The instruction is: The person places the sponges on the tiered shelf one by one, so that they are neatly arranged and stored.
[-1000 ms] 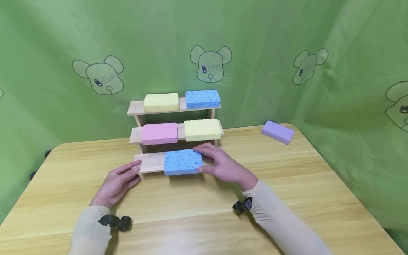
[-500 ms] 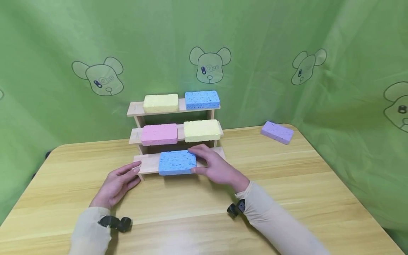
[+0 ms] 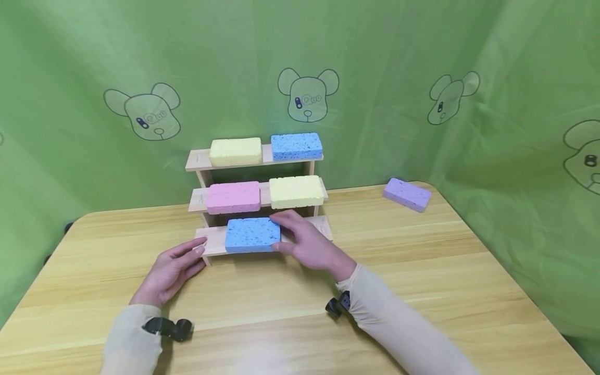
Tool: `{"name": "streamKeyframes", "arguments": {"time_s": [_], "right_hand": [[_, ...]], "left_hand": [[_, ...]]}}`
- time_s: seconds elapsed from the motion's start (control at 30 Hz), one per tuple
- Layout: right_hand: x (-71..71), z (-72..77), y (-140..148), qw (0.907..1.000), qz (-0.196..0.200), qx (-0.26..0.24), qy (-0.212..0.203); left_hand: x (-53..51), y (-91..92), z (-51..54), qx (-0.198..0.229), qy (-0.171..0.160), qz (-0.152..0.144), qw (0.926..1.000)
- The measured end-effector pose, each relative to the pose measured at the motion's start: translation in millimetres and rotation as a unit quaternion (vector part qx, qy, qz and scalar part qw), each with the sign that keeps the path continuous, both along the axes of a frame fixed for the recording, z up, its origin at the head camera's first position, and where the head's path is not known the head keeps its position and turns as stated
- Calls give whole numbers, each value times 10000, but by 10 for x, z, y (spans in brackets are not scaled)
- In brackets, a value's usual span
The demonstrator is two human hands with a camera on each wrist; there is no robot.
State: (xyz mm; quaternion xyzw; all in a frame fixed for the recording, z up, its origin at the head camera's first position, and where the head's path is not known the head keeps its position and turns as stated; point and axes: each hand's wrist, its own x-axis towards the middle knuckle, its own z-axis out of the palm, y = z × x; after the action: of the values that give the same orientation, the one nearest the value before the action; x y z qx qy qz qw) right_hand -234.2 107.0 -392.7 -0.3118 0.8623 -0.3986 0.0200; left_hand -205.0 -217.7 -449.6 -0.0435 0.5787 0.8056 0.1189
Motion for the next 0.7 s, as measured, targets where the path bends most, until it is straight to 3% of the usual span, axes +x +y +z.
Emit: {"name": "streamKeyframes", "arguments": {"time_s": [0.3,0.7], "right_hand": [[-2,-39,-108,9997,76,-74,-213],[-33,-70,-195,9998,103,146,-67]], "left_hand": [[7,-4,13,0,15,22,10000],[16,0,27,130,32,88,9999]]}}
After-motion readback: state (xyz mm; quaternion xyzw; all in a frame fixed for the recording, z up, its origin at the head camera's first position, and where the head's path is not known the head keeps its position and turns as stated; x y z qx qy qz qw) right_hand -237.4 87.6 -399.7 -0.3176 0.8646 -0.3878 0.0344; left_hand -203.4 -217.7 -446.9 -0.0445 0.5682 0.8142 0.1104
